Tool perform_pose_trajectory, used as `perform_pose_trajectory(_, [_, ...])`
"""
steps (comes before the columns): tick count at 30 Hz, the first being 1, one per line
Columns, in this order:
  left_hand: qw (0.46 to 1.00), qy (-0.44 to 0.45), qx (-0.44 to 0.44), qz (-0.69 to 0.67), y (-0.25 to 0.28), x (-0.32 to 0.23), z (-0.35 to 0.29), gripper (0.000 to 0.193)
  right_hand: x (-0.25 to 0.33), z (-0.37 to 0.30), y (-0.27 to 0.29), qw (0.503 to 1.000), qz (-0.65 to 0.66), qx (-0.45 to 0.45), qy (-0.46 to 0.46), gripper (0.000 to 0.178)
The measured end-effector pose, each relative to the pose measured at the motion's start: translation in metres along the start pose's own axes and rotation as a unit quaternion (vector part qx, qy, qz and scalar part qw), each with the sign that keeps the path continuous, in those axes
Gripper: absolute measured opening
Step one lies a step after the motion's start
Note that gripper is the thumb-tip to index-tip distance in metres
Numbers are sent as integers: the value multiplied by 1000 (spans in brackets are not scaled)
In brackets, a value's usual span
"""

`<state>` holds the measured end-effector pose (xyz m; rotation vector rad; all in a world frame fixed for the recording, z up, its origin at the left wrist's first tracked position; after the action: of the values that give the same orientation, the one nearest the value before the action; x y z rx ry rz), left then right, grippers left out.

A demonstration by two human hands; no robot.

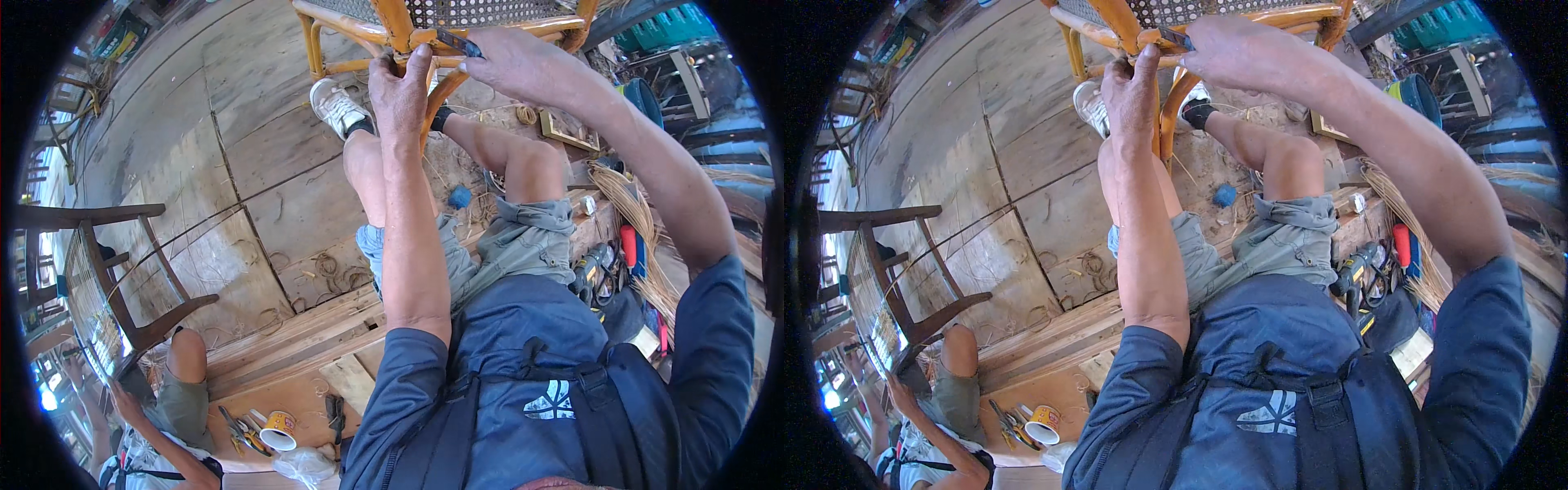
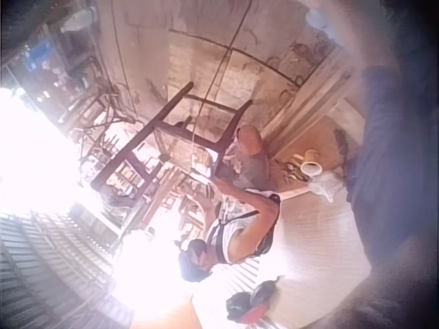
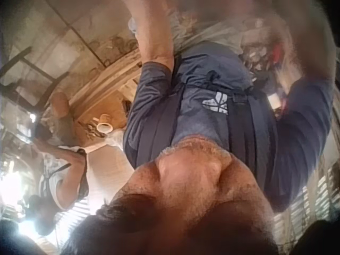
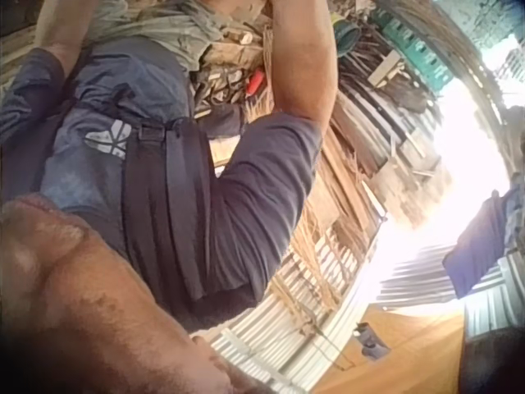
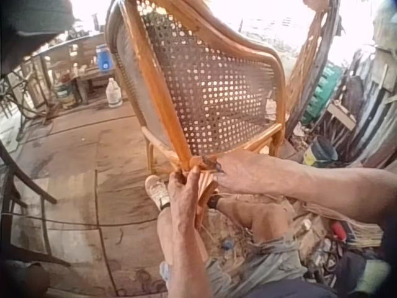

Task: The person is repairing a rattan chair by sitting on the floor. They use a hammer to tap a joint, a power drill to secure a screw, and a small stick to apply glue into a hole in the chair frame. The person works on the chair's leg and seat frame connections.

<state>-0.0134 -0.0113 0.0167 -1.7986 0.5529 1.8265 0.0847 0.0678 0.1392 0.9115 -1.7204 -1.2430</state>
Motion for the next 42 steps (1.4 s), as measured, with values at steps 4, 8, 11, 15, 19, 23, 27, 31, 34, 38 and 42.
perform_pose_trajectory(4, [999, 2, -11, -43, 3, 11, 6, 44, 17, 5, 16, 997, -12, 37, -64, 30])
perform_pose_trajectory(8, [1000, 7, -17, -17, 4, 7, 4, 44, 16, 12, 11, 994, -78, 47, -61, 30])
perform_pose_trajectory(11, [1000, 10, -22, -6, 5, 3, 5, 43, 39, -10, 22, 787, -547, 37, 283, 15])
perform_pose_trajectory(15, [999, 1, -31, -31, 1, -2, 4, 47, 41, -3, 19, 779, -560, 110, 260, 15])
perform_pose_trajectory(19, [963, 55, 67, -255, 9, -23, -4, 28, 76, 8, 47, 968, -219, 123, -12, 20])
perform_pose_trajectory(23, [926, 100, 112, -347, 3, -35, -9, 20, 46, 5, 35, 992, -77, 93, -40, 31])
perform_pose_trajectory(27, [932, 97, 99, -335, 12, -37, -8, 21, 57, 5, 34, 845, -451, 183, 219, 35])
perform_pose_trajectory(31, [948, 95, 96, -288, 11, -31, -4, 24, 74, 8, 40, 983, -2, 86, -163, 28])
perform_pose_trajectory(34, [942, 111, 87, -306, 10, -32, -3, 26, 54, 13, 31, 987, -46, 115, -102, 28])
perform_pose_trajectory(38, [912, 90, 123, -380, 6, -37, -6, 28, 55, 5, 33, 982, -117, 115, -95, 29])
perform_pose_trajectory(42, [929, 97, 99, -343, 11, -23, -3, 27, 62, 17, 29, 984, -42, 82, -155, 24])
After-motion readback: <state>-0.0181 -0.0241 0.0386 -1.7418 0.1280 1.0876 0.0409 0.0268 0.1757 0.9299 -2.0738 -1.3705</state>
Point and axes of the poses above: each hand's wrist, its own z-axis towards the middle knuckle, its own y-axis out of the back of the hand, x = y × z, the point moved 2 cm from there along z, towards the middle knuckle, and after that the axes turned 11 degrees about z, right-handed, at the moved point
